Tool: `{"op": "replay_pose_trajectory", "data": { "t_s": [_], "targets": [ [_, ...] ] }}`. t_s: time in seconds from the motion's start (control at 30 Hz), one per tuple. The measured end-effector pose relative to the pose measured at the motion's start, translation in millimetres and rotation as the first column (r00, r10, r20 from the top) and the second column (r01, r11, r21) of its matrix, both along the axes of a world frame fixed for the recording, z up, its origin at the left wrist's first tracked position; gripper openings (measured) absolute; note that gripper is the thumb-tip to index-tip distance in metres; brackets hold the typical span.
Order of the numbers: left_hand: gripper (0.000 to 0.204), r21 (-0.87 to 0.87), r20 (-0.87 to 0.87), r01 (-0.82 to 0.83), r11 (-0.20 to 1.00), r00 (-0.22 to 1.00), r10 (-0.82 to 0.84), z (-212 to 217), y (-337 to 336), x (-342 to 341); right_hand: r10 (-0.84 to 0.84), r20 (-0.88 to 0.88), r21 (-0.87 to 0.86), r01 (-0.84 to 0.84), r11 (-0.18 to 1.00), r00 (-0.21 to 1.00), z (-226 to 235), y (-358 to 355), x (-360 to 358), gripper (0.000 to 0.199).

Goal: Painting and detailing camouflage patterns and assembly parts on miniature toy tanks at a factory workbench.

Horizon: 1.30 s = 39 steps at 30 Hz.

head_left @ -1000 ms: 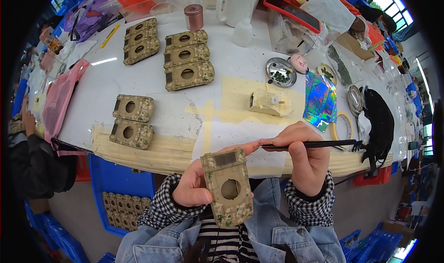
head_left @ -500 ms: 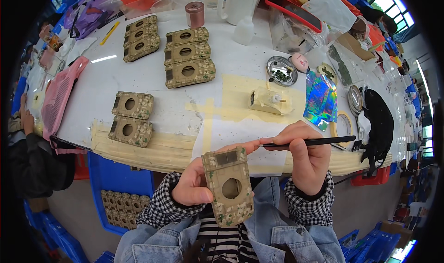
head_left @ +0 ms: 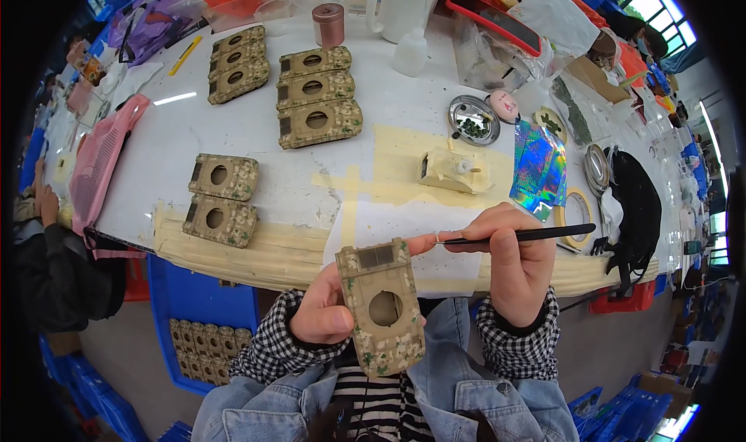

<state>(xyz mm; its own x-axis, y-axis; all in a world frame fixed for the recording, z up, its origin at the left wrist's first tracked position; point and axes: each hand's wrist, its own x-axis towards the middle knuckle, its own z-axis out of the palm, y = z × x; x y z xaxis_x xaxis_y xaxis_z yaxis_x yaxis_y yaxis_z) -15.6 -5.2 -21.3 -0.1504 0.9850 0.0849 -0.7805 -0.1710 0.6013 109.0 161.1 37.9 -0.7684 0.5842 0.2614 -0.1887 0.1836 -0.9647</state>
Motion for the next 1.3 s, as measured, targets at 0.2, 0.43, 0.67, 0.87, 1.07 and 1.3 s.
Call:
{"op": "replay_pose_trajectory", "data": {
  "t_s": [0.2, 0.43, 0.67, 0.87, 1.07, 1.3],
  "targets": [
    [0.068, 0.007, 0.126, -0.176, 0.984, 0.977, 0.174, 10, 13, 7, 0.064, -0.128, 0.197, -0.038, 0.980, 0.990, 2, 0, 9, 0.023],
    [0.058, -0.015, 0.315, -0.103, 0.995, 0.944, 0.102, 9, 17, 9, 0.206, -0.151, 0.218, -0.171, 0.961, 0.967, 12, -17, 1, 0.018],
    [0.057, -0.045, 0.313, -0.103, 0.994, 0.943, 0.112, 14, 16, 10, 0.204, -0.105, 0.265, -0.171, 0.949, 0.973, 10, -19, -2, 0.016],
    [0.056, -0.031, 0.313, -0.126, 0.992, 0.941, 0.129, 15, 17, 11, 0.172, -0.078, 0.347, -0.135, 0.928, 0.982, 11, -20, -1, 0.018],
    [0.056, -0.007, 0.327, -0.123, 0.992, 0.938, 0.119, 12, 17, 11, 0.177, -0.080, 0.377, -0.135, 0.916, 0.981, 11, -21, -2, 0.020],
    [0.055, -0.024, 0.320, -0.131, 0.991, 0.938, 0.132, 13, 17, 11, 0.152, -0.067, 0.415, -0.111, 0.903, 0.986, 12, -22, -3, 0.020]
  ]
}}
